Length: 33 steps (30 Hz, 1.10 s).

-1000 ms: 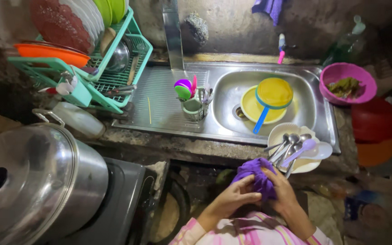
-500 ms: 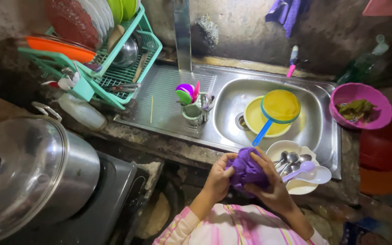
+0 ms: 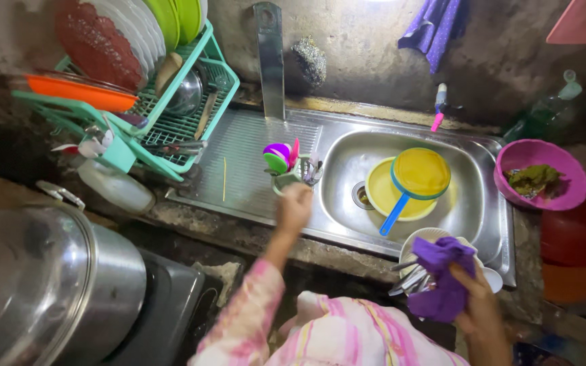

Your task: The person wipes cutlery and plastic utensils dry with a purple cloth at the kitchen sink, turning items over and stacking them on a plate. They adjust the stove knob, move a pot lid onto a pot, and finally place a spoon holder into the sink.

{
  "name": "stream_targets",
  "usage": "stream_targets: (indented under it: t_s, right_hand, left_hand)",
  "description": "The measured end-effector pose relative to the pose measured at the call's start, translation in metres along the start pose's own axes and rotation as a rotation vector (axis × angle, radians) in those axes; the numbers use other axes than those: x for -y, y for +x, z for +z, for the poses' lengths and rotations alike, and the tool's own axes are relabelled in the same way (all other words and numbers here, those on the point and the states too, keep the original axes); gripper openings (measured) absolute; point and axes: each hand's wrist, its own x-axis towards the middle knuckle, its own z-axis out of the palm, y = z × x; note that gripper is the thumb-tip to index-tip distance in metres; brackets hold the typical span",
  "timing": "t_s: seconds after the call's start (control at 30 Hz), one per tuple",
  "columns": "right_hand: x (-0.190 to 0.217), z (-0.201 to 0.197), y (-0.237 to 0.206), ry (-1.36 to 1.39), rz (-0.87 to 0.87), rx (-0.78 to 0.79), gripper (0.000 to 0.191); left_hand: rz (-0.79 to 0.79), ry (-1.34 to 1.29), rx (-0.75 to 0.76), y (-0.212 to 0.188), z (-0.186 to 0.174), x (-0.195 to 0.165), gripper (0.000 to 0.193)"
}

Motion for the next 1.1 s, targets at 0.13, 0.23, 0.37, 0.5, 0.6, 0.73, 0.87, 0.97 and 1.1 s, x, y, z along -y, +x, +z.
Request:
stream_targets:
  t_s: [0.13, 0.23, 0.37, 0.5, 0.6, 0.73, 0.87, 0.97, 1.1]
  right_hand:
    - [0.001, -0.011, -0.004, 0.180, -0.009, 0.058, 0.045]
    - [-0.005, -0.001, -0.009, 0.287, 0.038, 0.101, 0.048]
    - [-0.011, 0.024, -0.015, 0.262, 0.088, 0.009, 0.053]
    - [-0.018, 0.044, -0.016, 0.275, 0.105, -0.065, 0.054]
    - [-0.026, 0.052, -0.015, 0.265, 0.050, -0.078, 0.054]
    - [-0.024, 0.067, -0.017, 0.275, 0.003, -0.063, 0.052]
    - [0.008, 0.103, -0.015, 0.136, -0.068, -0.005, 0.063]
    - [0.039, 0.145, -0.012, 0.098, -0.251, 0.346, 0.085]
    - [0.043, 0.208, 0.000, -0.806, -0.507, 0.248, 0.103]
  left_hand:
    - [-0.227, 0.399, -0.122, 0.060, -0.027, 0.058, 0.029]
    - [-0.173, 0.468, -0.159, 0.088, -0.027, 0.087, 0.046]
    - [-0.157, 0.510, -0.076, 0.104, -0.018, 0.118, 0.033]
    - [-0.172, 0.532, 0.051, 0.114, -0.017, 0.132, 0.007]
    - [-0.015, 0.504, 0.026, 0.120, -0.029, 0.123, 0.008]
    - [0.210, 0.313, -0.091, 0.125, -0.061, 0.076, 0.010]
    - [0.481, 0.261, -0.131, 0.123, -0.080, 0.009, 0.021]
    - [0.549, 0.212, 0.052, 0.101, -0.073, -0.048, 0.020]
    - [0.862, -0.044, 0.142, 0.051, -0.050, -0.120, 0.026]
